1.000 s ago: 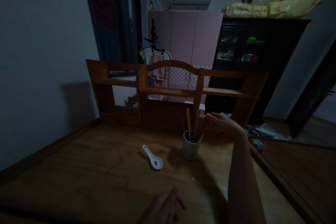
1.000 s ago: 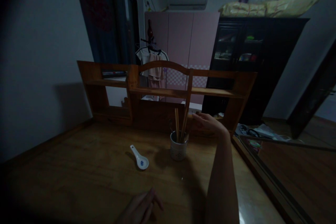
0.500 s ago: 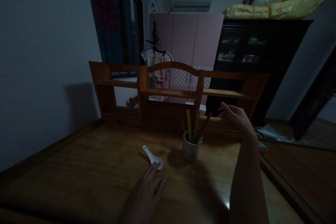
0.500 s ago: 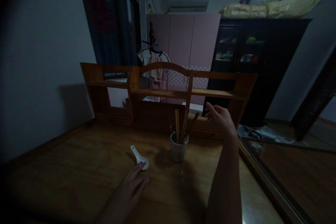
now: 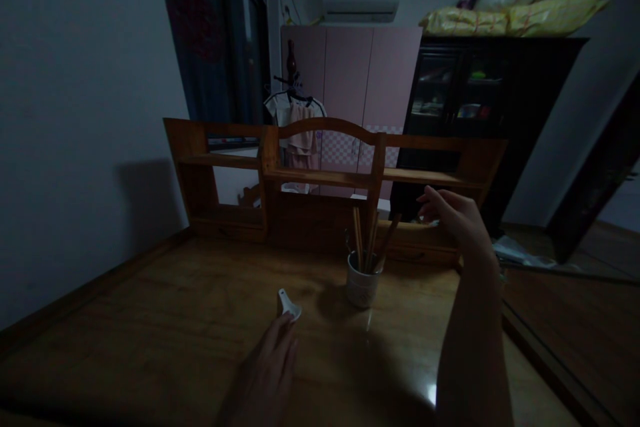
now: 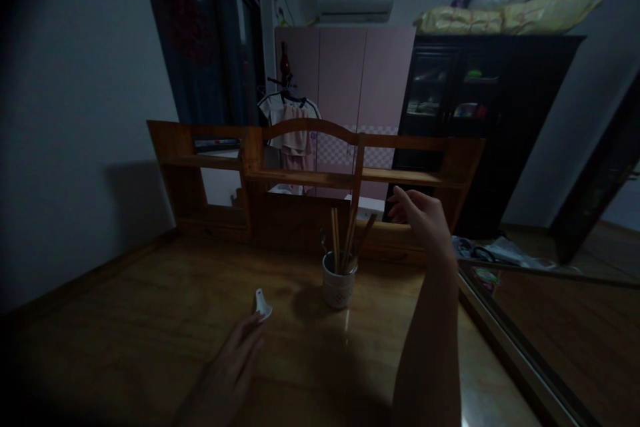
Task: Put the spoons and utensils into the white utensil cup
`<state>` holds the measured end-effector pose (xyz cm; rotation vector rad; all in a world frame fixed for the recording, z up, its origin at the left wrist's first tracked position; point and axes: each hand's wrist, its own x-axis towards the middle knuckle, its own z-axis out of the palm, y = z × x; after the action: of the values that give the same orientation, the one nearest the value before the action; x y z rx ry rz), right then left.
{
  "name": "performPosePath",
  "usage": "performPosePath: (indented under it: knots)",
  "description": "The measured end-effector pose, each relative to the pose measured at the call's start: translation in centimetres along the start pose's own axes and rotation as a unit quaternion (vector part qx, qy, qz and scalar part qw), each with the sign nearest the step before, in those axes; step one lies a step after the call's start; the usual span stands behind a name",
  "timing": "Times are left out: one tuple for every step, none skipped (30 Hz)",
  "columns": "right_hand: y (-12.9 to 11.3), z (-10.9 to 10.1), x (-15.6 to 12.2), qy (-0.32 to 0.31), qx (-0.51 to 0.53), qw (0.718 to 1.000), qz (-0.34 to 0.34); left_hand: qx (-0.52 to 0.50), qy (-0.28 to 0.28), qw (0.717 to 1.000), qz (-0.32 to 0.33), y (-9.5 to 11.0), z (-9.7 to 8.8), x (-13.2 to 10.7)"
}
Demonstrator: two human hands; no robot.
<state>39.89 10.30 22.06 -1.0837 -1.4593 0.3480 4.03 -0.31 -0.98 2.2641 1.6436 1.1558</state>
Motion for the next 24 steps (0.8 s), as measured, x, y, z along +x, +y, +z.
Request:
performPosePath:
  knots:
    - [-1.0, 0.1, -0.3, -0.012, 0.004, 1.0, -0.01, -0.016, 0.012, 1.0, -0.002, 0.1, -0.2, 0.0]
    - [-2.1, 0.4, -0.6, -0.028, 0.007, 0.999, -0.02, -0.031, 0.027, 0.999, -0.001, 0.1, -0.5, 0.1]
    - [-3.3, 0.7, -1.0, -0.047, 0.009, 0.998, -0.031, -0.047, 0.049, 0.998, 0.0, 0.2, -0.7, 0.1]
    - [-4.5, 1.2, -1.4, -0.07, 0.009, 0.996, -0.045, -0.066, 0.076, 0.995, 0.0, 0.2, -0.9, 0.2]
    - [-5.7, 1.8, -1.9, -0.098, 0.009, 0.993, -0.058, -0.081, 0.107, 0.991, -0.003, 0.4, -1.1, 0.3]
    - [-6.8, 2.6, -2.4, -0.137, 0.011, 0.988, -0.071, -0.091, 0.136, 0.987, -0.009, 0.6, -1.4, 0.4]
    - [-7.7, 3.5, -2.9, -0.185, 0.012, 0.979, -0.08, -0.097, 0.16, 0.982, -0.019, 0.8, -1.6, 0.5]
    - [-8.5, 4.6, -3.4, -0.243, 0.014, 0.966, -0.085, -0.105, 0.178, 0.978, -0.033, 1.1, -1.9, 0.7]
    - [-9.1, 5.8, -4.0, -0.3, 0.018, 0.949, -0.092, -0.116, 0.193, 0.973, -0.054, 1.5, -2.1, 0.8]
    - [-9.4, 7.2, -4.5, -0.356, 0.02, 0.929, -0.099, -0.133, 0.201, 0.967, -0.085, 1.8, -2.4, 0.9]
    - [-9.6, 8.6, -5.0, -0.407, 0.013, 0.907, -0.109, -0.159, 0.209, 0.957, -0.12, 2.2, -2.6, 1.1]
    - [-9.7, 10.0, -5.4, -0.441, 0.003, 0.889, -0.124, -0.191, 0.217, 0.944, -0.159, 2.6, -2.8, 1.2]
    - [-9.7, 11.4, -5.8, -0.463, -0.003, 0.876, -0.134, -0.227, 0.23, 0.926, -0.195, 3.0, -2.9, 1.3]
    - [-9.5, 12.7, -6.2, -0.479, -0.016, 0.865, -0.146, -0.263, 0.248, 0.905, -0.222, 3.4, -3.1, 1.4]
    - [-9.4, 13.8, -6.6, -0.494, -0.029, 0.854, -0.162, -0.3, 0.267, 0.885, -0.237, 3.8, -3.3, 1.5]
    - [-9.2, 14.8, -6.9, -0.51, -0.036, 0.842, -0.173, -0.331, 0.281, 0.868, -0.24, 4.2, -3.6, 1.5]
    - [-9.1, 15.6, -7.1, -0.529, -0.045, 0.828, -0.18, -0.354, 0.29, 0.857, -0.237, 4.5, -3.9, 1.6]
    - [-9.0, 16.3, -7.4, -0.547, -0.055, 0.815, -0.184, -0.372, 0.29, 0.851, -0.232, 4.8, -4.2, 1.6]
    - [-8.9, 16.8, -7.6, -0.564, -0.065, 0.802, -0.185, -0.386, 0.284, 0.848, -0.228, 5.0, -4.6, 1.6]
    - [-8.8, 17.1, -7.8, -0.578, -0.079, 0.791, -0.185, -0.394, 0.275, 0.847, -0.226, 5.2, -4.9, 1.6]
    - [-8.8, 17.4, -7.9, -0.587, -0.094, 0.782, -0.186, -0.4, 0.268, 0.846, -0.227, 5.2, -5.2, 1.6]
    - [-8.7, 17.7, -8.1, -0.596, -0.109, 0.773, -0.19, -0.406, 0.261, 0.845, -0.229, 5.2, -5.4, 1.6]
    - [-8.7, 17.9, -8.2, -0.602, -0.121, 0.765, -0.194, -0.412, 0.253, 0.844, -0.23, 5.0, -5.5, 1.6]
    - [-8.7, 18.0, -8.3, -0.608, -0.131, 0.758, -0.198, -0.417, 0.243, 0.844, -0.233, 4.8, -5.5, 1.5]
